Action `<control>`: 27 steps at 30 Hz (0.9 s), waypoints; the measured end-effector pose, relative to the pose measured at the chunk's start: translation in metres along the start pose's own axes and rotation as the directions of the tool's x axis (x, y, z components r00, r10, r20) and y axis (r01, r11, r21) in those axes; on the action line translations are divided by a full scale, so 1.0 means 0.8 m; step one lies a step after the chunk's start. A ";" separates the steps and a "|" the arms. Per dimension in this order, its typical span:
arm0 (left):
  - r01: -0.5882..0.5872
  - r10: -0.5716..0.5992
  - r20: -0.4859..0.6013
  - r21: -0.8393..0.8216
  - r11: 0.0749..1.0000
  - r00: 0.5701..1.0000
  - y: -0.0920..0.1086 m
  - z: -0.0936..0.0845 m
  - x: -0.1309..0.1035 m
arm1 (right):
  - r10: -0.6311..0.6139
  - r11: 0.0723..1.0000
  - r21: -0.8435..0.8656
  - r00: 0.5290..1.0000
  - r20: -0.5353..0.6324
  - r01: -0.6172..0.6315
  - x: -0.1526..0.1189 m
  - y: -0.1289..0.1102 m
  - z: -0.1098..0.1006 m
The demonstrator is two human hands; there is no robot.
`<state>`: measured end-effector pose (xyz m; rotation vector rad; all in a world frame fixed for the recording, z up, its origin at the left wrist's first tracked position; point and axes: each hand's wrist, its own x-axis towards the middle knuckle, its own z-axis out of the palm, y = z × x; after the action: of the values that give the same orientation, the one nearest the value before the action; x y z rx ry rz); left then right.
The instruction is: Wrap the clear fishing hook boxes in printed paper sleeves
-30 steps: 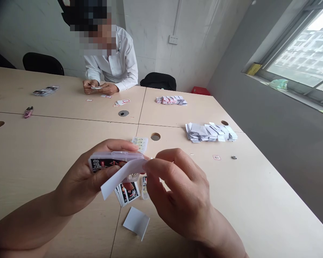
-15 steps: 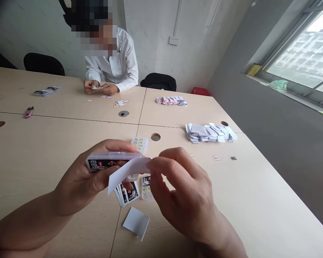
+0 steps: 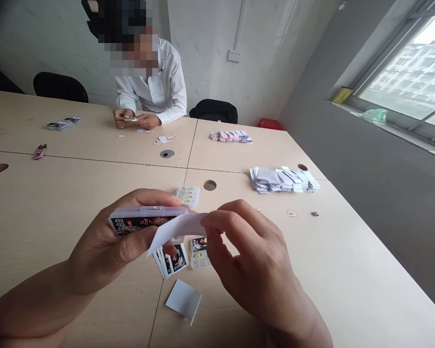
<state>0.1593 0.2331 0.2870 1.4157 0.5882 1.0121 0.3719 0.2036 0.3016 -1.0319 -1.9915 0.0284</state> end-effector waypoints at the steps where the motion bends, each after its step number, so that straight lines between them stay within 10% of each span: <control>1: -0.011 0.011 0.000 0.010 1.000 1.000 0.000 0.000 0.000 | 0.008 1.000 -0.005 1.000 0.006 -0.008 0.000 0.000 0.000; 18: -0.037 0.032 -0.056 -0.080 0.996 0.998 0.004 -0.002 -0.007 | 0.106 0.991 -0.085 0.994 0.011 -0.104 0.001 0.001 -0.012; 27: 0.203 -0.098 0.216 -0.544 0.814 0.971 0.001 -0.016 0.010 | 0.252 0.966 0.111 0.940 -0.228 -0.233 -0.007 0.015 -0.019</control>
<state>0.1521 0.2466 0.2879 0.8992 0.2278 0.8263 0.3918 0.2026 0.3030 -1.1644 -1.6238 0.1131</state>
